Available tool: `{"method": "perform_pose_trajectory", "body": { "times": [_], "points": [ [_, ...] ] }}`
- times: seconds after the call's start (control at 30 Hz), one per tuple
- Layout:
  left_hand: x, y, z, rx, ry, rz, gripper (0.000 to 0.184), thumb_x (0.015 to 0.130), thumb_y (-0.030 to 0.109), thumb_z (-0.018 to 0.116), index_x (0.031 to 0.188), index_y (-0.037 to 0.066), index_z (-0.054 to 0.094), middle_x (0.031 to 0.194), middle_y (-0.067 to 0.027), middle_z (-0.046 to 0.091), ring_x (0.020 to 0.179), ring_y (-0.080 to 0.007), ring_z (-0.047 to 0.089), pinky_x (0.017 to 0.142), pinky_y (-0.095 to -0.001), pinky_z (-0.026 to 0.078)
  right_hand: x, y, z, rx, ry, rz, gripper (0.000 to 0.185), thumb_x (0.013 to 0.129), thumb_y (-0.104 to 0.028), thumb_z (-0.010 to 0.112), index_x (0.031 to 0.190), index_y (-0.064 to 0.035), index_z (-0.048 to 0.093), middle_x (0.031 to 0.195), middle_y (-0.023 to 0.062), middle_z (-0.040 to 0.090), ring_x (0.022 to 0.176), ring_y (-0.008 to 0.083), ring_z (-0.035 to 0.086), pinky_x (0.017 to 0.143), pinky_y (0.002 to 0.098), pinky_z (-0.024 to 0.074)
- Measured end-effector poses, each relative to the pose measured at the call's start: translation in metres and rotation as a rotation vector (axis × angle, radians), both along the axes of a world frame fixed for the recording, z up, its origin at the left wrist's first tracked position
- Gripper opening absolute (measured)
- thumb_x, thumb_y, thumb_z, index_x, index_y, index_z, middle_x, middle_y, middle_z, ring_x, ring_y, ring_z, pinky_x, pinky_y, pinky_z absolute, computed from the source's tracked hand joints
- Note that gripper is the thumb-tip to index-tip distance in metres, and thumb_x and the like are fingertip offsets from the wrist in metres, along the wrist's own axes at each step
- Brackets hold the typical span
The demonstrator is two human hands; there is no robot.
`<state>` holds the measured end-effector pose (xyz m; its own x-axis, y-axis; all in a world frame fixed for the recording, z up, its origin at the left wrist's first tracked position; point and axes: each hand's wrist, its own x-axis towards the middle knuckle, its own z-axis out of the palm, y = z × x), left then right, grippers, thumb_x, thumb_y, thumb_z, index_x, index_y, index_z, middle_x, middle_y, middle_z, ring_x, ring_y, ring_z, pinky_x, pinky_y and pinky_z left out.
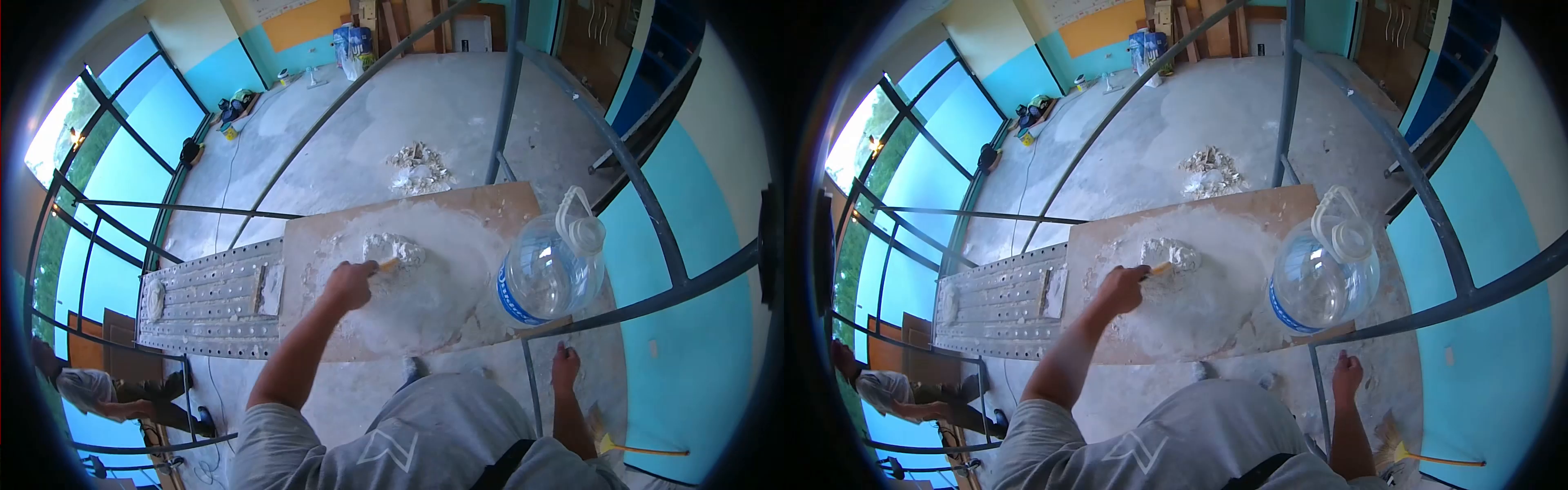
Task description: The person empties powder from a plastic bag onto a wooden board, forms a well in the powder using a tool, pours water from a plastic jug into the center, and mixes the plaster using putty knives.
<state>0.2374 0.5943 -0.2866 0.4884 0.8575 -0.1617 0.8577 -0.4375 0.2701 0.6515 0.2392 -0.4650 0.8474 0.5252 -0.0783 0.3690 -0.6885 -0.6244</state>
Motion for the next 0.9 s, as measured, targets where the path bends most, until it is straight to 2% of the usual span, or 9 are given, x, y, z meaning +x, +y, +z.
{"method": "perform_pose_trajectory", "body": {
  "times": [0.07,0.17,0.23,0.3,0.37,0.57,0.7,0.8,0.9],
  "points": [
    [-0.010,0.003,0.032,-0.097,-0.018,0.073,0.044,0.080,0.004,0.054,0.121,0.016,0.063,0.101,-0.0191,0.068,0.095,-0.0395,0.064,0.084,-0.0461,0.051,-0.003,0.014,0.048,0.111,-0.060,-0.002,0.035,0.092,-0.028,0.062,0.073,0.0018,0.060,0.066,0.0132,0.060,0.061,0.0257,0.054,0.062,0.0388,0.0442],
    [-0.009,0.009,0.038,-0.044,-0.045,0.088,0.043,0.081,0.007,0.056,0.122,0.013,0.062,0.101,-0.0177,0.068,0.096,-0.0379,0.064,0.084,-0.0469,0.051,-0.013,0.036,0.133,0.594,-0.021,0.131,0.032,0.089,-0.029,0.067,0.086,0.0021,0.060,0.081,0.0092,0.062,0.072,0.0210,0.055,0.065,0.0379,0.0438],
    [0.004,0.006,0.034,-0.031,0.006,0.091,0.041,0.081,0.009,0.058,0.122,0.011,0.061,0.100,-0.0179,0.068,0.095,-0.0384,0.064,0.083,-0.0472,0.051,0.005,0.049,0.164,0.797,-0.110,0.347,0.047,0.086,-0.034,0.072,0.111,0.0023,0.055,0.104,0.0100,0.057,0.091,0.0197,0.055,0.079,0.0374,0.0460],
    [0.006,0.010,0.003,-0.008,0.065,0.060,0.039,0.081,0.011,0.059,0.121,0.011,0.061,0.099,-0.0179,0.069,0.095,-0.0384,0.065,0.083,-0.0472,0.051,-0.006,0.088,0.234,0.814,-0.272,0.472,0.075,0.080,-0.043,0.076,0.130,0.0025,0.045,0.124,0.0169,0.051,0.113,0.0267,0.052,0.097,0.0405,0.0434],
    [-0.002,0.019,0.016,-0.064,0.061,0.055,0.037,0.082,0.010,0.058,0.119,0.011,0.061,0.098,-0.0199,0.068,0.095,-0.0387,0.064,0.082,-0.0465,0.051,-0.021,0.124,0.284,0.794,-0.160,0.560,0.094,0.072,-0.048,0.082,0.140,-0.0009,0.038,0.138,0.0191,0.043,0.127,0.0304,0.046,0.106,0.0419,0.0390],
    [-0.009,0.038,-0.012,0.116,0.088,0.033,0.034,0.082,0.014,0.063,0.116,0.011,0.062,0.096,-0.0182,0.069,0.092,-0.0389,0.065,0.081,-0.0468,0.051,-0.012,0.176,0.326,0.298,0.061,0.763,0.097,0.057,-0.034,0.093,0.137,-0.0066,0.046,0.131,0.0144,0.056,0.122,0.0290,0.054,0.103,0.0427,0.0438],
    [-0.018,0.032,0.001,0.218,-0.008,0.101,0.044,0.083,0.023,0.066,0.125,0.014,0.057,0.110,-0.0144,0.065,0.108,-0.0345,0.060,0.091,-0.0522,0.044,-0.020,0.188,0.341,0.217,0.013,0.778,0.091,0.052,-0.025,0.095,0.131,-0.0076,0.051,0.121,0.0123,0.062,0.114,0.0287,0.060,0.098,0.0423,0.0476],
    [-0.019,0.027,0.023,0.170,-0.013,0.178,0.054,0.080,0.027,0.073,0.130,0.016,0.055,0.122,-0.0123,0.061,0.118,-0.0319,0.054,0.097,-0.0483,0.040,-0.022,0.193,0.339,0.246,0.028,0.801,0.084,0.052,-0.023,0.095,0.124,-0.0087,0.053,0.119,0.0115,0.063,0.110,0.0283,0.061,0.095,0.0417,0.0489],
    [-0.021,0.019,0.023,0.297,-0.048,0.136,0.054,0.079,0.024,0.075,0.129,0.015,0.056,0.124,-0.0119,0.060,0.117,-0.0325,0.054,0.097,-0.0481,0.040,-0.030,0.196,0.345,0.302,0.027,0.803,0.076,0.054,-0.020,0.094,0.117,-0.0085,0.054,0.115,0.0107,0.063,0.107,0.0268,0.062,0.093,0.0407,0.0497]
  ]
}}
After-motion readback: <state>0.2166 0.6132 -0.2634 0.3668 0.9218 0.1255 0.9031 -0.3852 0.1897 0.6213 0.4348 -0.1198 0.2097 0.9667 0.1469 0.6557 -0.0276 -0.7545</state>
